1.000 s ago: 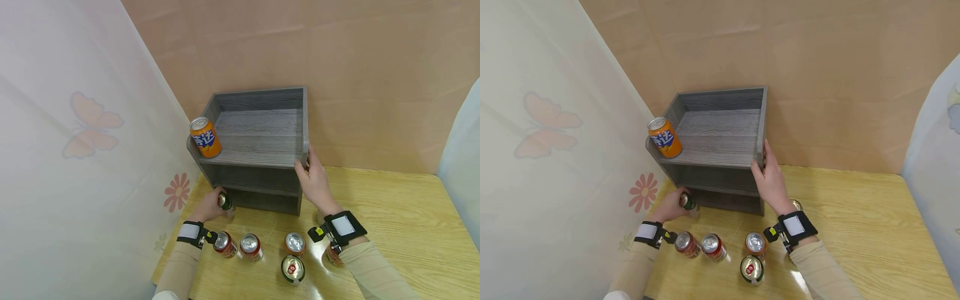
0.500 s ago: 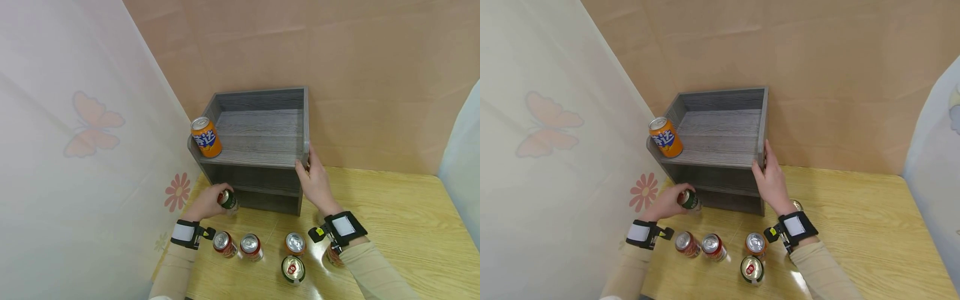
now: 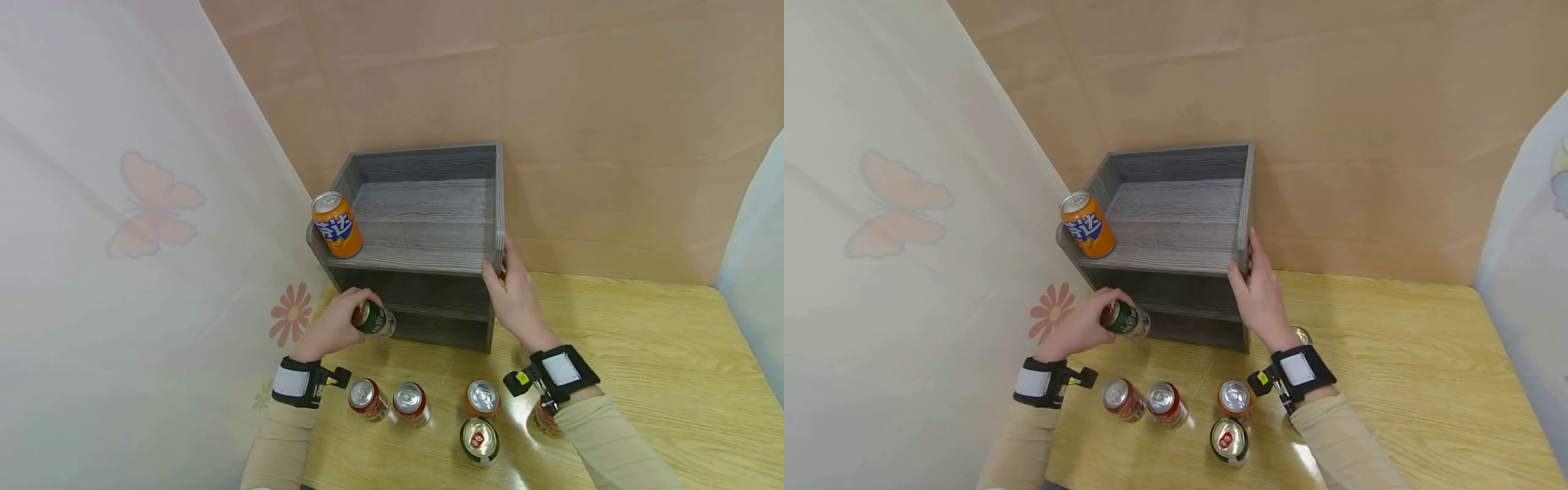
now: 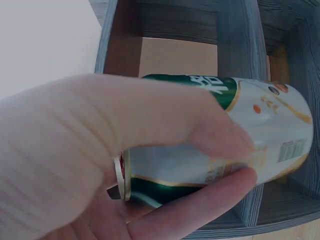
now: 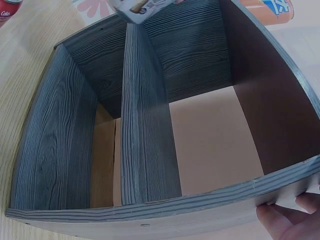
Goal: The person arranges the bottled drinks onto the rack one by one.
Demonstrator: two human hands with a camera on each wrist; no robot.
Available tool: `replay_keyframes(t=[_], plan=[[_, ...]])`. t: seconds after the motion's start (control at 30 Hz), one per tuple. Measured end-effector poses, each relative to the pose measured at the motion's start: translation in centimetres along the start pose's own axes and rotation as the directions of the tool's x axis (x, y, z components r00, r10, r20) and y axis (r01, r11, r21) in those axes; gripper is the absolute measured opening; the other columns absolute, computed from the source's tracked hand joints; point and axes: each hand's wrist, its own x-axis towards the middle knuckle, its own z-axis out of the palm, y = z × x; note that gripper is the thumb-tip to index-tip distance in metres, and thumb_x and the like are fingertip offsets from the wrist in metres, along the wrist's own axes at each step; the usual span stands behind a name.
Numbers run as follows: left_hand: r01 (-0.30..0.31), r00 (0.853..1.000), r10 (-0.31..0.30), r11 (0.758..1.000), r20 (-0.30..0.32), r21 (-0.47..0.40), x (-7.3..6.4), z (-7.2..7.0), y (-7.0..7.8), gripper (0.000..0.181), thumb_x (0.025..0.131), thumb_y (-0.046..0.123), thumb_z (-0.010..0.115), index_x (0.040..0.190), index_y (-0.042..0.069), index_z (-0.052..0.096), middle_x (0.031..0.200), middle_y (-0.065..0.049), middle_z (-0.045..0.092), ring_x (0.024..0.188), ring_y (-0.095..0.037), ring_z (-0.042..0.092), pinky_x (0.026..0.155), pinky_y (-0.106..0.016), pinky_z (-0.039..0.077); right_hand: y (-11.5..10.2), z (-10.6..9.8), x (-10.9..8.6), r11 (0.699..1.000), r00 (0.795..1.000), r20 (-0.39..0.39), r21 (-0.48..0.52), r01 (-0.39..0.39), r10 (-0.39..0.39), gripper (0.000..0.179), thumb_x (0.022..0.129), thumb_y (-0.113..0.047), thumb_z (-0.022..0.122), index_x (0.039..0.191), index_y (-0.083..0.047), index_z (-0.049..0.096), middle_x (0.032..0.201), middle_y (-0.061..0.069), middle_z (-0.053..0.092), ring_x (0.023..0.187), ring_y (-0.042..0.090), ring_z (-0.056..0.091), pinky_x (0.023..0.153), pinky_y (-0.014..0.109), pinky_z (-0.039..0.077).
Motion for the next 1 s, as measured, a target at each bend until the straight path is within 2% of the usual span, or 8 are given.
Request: replay_keyframes(t=[0.13, 0.3, 0.43, 0.57, 0.77, 1.0], plan=[[-0.01, 0.999, 0.01, 1.0, -0.05, -0.007, 0.2, -0.1, 0.2, 0.054, 0.072, 0.0, 0.091, 0.116, 0.017, 0.066, 0.113, -0.005, 0.059, 0.097, -0.023, 0.057, 0.078, -0.033, 0.055, 0.0, 0.1, 0.0, 1.0, 1.0, -0.004, -0.004, 0.0, 0.0, 0.067, 0.108, -0.028, 0.046, 0.164, -0.011, 0.013, 0.162, 0.02, 0.027, 0.141, 0.047, 0.036, 0.099, 0.065, 0.041], [-0.031, 0.993, 0.032, 0.999, -0.116, 0.01, 0.3, -0.1, 0.6, 0.043, 0.075, 0.013, 0.092, 0.111, 0.016, 0.069, 0.112, -0.003, 0.062, 0.086, -0.019, 0.056, 0.071, -0.033, 0.053, -0.1, 0.1, -0.1, 1.0, 1.0, 0.001, -0.005, 0.004, -0.004, 0.068, 0.108, -0.028, 0.047, 0.164, -0.011, 0.013, 0.162, 0.02, 0.027, 0.141, 0.046, 0.036, 0.099, 0.063, 0.042], [-0.045, 0.982, 0.046, 0.999, -0.181, 0.013, 0.5, -0.3, 0.9, 0.048, 0.076, 0.01, 0.091, 0.117, 0.013, 0.067, 0.117, -0.006, 0.065, 0.092, -0.02, 0.062, 0.075, -0.034, 0.057, -0.1, 0.1, 0.0, 1.0, 1.0, -0.002, -0.002, 0.005, -0.005, 0.068, 0.108, -0.027, 0.046, 0.164, -0.01, 0.012, 0.163, 0.02, 0.026, 0.141, 0.046, 0.035, 0.1, 0.064, 0.041], [-0.049, 0.971, 0.055, 0.998, -0.233, 0.032, 0.7, -0.5, 1.1, 0.057, 0.074, 0.006, 0.091, 0.122, 0.01, 0.061, 0.119, -0.008, 0.065, 0.103, -0.025, 0.065, 0.084, -0.039, 0.058, -0.1, 0.1, 0.0, 1.0, 1.0, -0.004, 0.003, 0.004, -0.004, 0.067, 0.108, -0.027, 0.046, 0.164, -0.011, 0.013, 0.163, 0.02, 0.027, 0.141, 0.046, 0.035, 0.1, 0.065, 0.04], [-0.063, 0.96, 0.085, 0.994, -0.267, 0.092, 0.8, -0.5, 1.0, 0.053, 0.074, 0.003, 0.09, 0.118, 0.013, 0.062, 0.124, -0.009, 0.06, 0.108, -0.026, 0.061, 0.087, -0.042, 0.057, -0.1, 0.2, 0.1, 1.0, 1.0, -0.004, 0.006, 0.014, -0.014, 0.066, 0.108, -0.026, 0.046, 0.164, -0.012, 0.014, 0.161, 0.02, 0.03, 0.14, 0.046, 0.037, 0.099, 0.065, 0.041], [-0.056, 0.949, 0.095, 0.989, -0.301, 0.136, 1.1, 0.0, 0.2, 0.054, 0.074, -0.004, 0.088, 0.119, 0.012, 0.065, 0.124, -0.013, 0.057, 0.103, -0.032, 0.062, 0.085, -0.045, 0.058, -0.1, 0.3, 0.0, 1.0, 1.0, -0.007, 0.004, 0.015, -0.015, 0.067, 0.108, -0.027, 0.047, 0.164, -0.011, 0.015, 0.161, 0.021, 0.03, 0.139, 0.047, 0.038, 0.099, 0.064, 0.042]])
